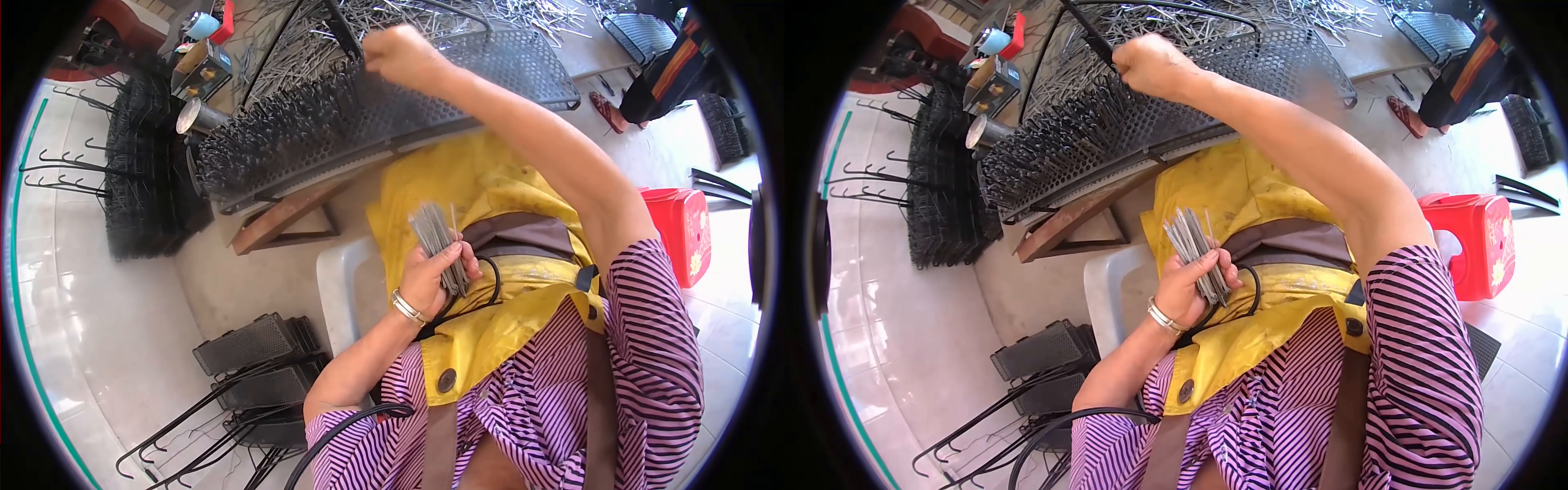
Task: Inserting individual metal rods into a perforated metal grid or assembly plate.
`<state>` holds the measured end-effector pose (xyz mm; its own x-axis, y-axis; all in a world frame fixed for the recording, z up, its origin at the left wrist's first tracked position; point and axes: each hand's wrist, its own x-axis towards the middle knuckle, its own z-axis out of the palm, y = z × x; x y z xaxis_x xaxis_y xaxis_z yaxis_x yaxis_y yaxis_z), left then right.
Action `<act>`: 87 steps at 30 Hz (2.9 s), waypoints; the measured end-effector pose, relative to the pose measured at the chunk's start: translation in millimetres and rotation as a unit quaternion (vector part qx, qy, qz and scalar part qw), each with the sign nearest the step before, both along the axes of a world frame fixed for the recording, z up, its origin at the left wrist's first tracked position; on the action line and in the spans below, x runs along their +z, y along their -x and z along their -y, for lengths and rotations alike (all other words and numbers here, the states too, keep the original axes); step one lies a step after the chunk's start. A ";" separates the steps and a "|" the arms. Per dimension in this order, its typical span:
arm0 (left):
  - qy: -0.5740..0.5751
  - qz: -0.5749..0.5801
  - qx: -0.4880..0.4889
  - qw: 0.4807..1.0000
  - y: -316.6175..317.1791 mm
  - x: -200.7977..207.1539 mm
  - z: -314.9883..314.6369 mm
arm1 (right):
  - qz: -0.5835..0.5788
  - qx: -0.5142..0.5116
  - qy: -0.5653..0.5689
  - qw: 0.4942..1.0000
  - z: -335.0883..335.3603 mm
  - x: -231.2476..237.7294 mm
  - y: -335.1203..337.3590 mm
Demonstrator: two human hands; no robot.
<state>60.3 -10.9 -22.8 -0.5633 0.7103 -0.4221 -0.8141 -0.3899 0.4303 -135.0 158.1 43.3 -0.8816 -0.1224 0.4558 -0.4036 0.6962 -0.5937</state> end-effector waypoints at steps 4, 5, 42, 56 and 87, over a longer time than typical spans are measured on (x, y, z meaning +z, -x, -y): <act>-0.011 -0.002 0.010 1.000 3.0 -1.8 1.1 | -0.029 0.019 -0.078 0.996 0.4 -14.2 -2.7; -0.008 -0.004 0.016 1.000 3.6 -3.9 1.5 | -0.027 -0.025 -0.079 0.996 0.3 -13.6 -4.3; -0.004 0.000 0.101 0.995 23.7 -2.4 10.1 | 0.056 -0.070 0.167 0.982 6.9 -29.6 -80.0; 0.109 0.002 0.143 0.984 25.5 -1.3 9.7 | 0.317 -0.001 0.384 0.867 16.8 -24.7 -161.8; 0.064 0.015 0.089 0.994 21.3 8.8 12.0 | -0.069 -0.060 -0.127 0.988 24.9 -20.7 -20.2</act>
<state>39.0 -22.9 -14.0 -0.6607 0.5405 -0.5208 -0.7506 -0.4726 0.4618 -114.8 133.2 22.6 -0.8281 -0.1468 0.5410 -0.3739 0.8637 -0.3380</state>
